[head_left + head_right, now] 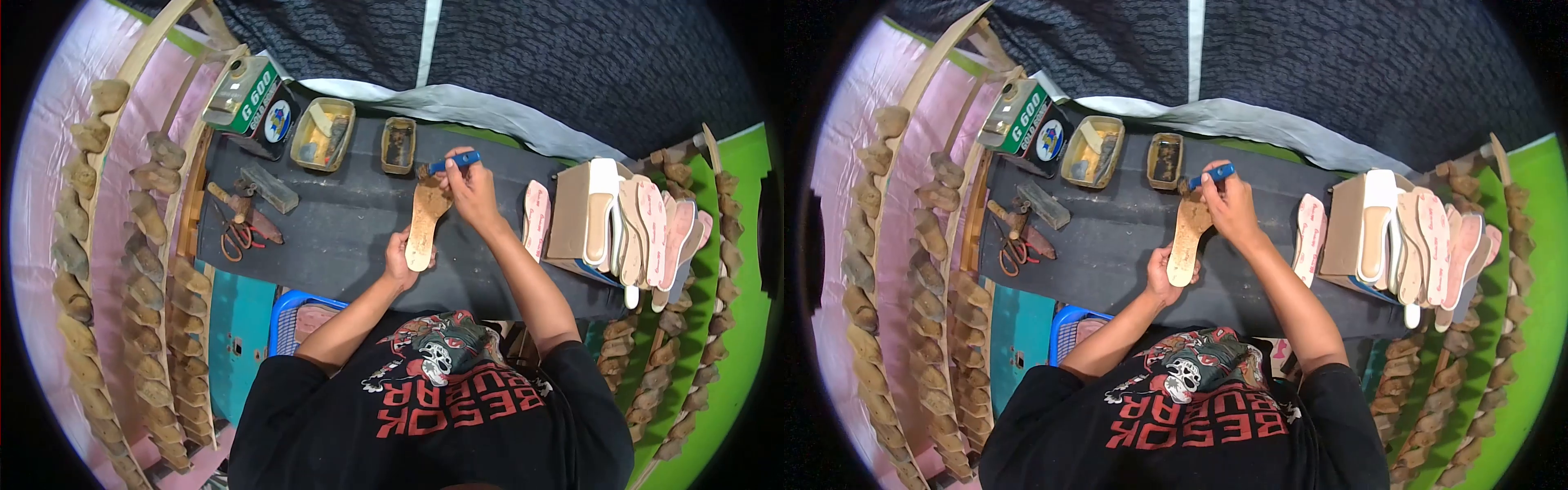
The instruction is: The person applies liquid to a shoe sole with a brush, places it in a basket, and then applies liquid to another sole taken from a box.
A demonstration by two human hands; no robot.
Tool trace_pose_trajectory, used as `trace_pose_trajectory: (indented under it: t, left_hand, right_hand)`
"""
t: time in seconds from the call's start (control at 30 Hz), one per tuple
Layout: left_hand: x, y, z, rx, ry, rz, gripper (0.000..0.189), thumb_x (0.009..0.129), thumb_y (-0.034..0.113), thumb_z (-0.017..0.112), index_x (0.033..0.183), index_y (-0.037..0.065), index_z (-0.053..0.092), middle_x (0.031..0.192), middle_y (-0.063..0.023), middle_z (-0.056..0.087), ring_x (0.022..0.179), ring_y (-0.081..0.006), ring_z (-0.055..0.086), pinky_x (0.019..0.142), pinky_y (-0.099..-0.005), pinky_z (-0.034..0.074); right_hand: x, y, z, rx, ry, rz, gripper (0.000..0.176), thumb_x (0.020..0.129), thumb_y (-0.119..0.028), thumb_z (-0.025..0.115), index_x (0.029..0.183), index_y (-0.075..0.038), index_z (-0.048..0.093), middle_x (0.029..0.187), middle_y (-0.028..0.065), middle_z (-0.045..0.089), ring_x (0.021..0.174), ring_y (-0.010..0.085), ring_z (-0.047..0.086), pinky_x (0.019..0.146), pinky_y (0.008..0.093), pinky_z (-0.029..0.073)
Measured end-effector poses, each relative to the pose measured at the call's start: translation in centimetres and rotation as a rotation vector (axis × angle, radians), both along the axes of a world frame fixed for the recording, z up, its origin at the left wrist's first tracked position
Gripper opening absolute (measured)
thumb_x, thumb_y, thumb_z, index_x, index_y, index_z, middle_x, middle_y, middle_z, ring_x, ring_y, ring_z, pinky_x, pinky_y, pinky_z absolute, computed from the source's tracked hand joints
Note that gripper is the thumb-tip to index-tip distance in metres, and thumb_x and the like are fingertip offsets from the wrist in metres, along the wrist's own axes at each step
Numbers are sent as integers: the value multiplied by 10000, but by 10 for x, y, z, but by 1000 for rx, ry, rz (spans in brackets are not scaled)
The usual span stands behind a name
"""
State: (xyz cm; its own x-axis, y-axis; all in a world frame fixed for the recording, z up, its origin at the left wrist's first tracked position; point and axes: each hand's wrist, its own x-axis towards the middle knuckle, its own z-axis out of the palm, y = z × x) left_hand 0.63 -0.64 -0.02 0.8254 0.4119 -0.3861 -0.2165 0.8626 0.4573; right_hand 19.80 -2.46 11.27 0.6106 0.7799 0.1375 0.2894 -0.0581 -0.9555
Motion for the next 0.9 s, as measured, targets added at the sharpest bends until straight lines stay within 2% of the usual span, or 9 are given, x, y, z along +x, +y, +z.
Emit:
trace_pose_trajectory:
  t: [0.1, 0.2, 0.33, 0.43, 0.53, 0.57, 0.7, 0.8, 0.9]
  left_hand:
    - [-11, 5, -1, -57, 5, 73, 437, 965, 407, 376, 1210, 111, 584, 867, -128, 655, 756, -253, 626, 624, -397, 498]
    - [-19, 11, -6, -83, -1, 63, 507, 958, 400, 375, 1350, 115, 528, 838, -127, 643, 693, -250, 631, 632, -399, 518]
    - [-32, 14, -17, -42, 12, 55, 532, 961, 404, 373, 1373, 108, 529, 856, -98, 646, 679, -247, 638, 605, -393, 522]
    - [-39, 17, -22, -19, 40, 68, 535, 962, 405, 369, 1368, 102, 541, 867, -78, 647, 673, -242, 649, 580, -386, 525]
    - [-42, 19, -23, -30, 44, 72, 527, 964, 407, 365, 1343, 98, 560, 870, -67, 646, 677, -236, 661, 563, -378, 527]
    - [-42, 21, -24, -40, 34, 70, 525, 965, 408, 363, 1338, 99, 564, 871, -64, 646, 682, -234, 665, 564, -376, 530]
    - [-32, 21, -26, -20, 18, 30, 515, 966, 416, 361, 1313, 102, 576, 881, -56, 651, 694, -232, 675, 570, -377, 542]
    - [-15, 19, -10, -39, 32, 73, 466, 961, 397, 389, 1197, 64, 614, 877, -109, 678, 680, -265, 661, 594, -404, 531]
    - [-2, 21, -6, -86, 3, 61, 466, 956, 400, 399, 1188, 60, 618, 880, -106, 680, 691, -265, 662, 605, -403, 539]
  right_hand:
    - [3, 35, -13, 35, -22, 6, 178, 1056, -169, 585, 1110, -1, 608, 818, 72, 716, 693, 108, 669, 630, 287, 542]
    - [5, 62, -23, -15, -74, -19, 195, 1039, -186, 606, 1080, 4, 632, 800, 93, 718, 693, 135, 684, 643, 322, 548]
    - [3, 80, -33, -112, -280, -27, 228, 1020, -211, 636, 1071, 11, 646, 786, 121, 716, 704, 159, 698, 664, 351, 553]
    - [3, 86, -42, -174, -265, -28, 233, 1017, -219, 641, 1066, 8, 647, 808, 140, 722, 711, 166, 699, 665, 356, 549]
    - [2, 87, -41, -111, -180, -87, 228, 1020, -210, 636, 1067, 12, 645, 835, 140, 734, 710, 163, 697, 665, 352, 548]
    - [2, 84, -38, -75, -200, -90, 220, 1022, -193, 632, 1079, 19, 639, 827, 119, 731, 704, 152, 689, 658, 340, 553]
    - [3, 73, -19, -46, -17, -89, 210, 1050, -189, 603, 1107, 11, 628, 806, 80, 713, 684, 108, 655, 620, 283, 532]
    - [7, 42, -10, -22, 93, -71, 208, 1080, -205, 570, 1119, -6, 614, 792, 43, 675, 649, 81, 607, 594, 251, 501]
    - [3, 4, -1, -58, 215, -1, 228, 1095, -243, 540, 1105, -22, 597, 784, 28, 646, 641, 81, 582, 599, 242, 488]
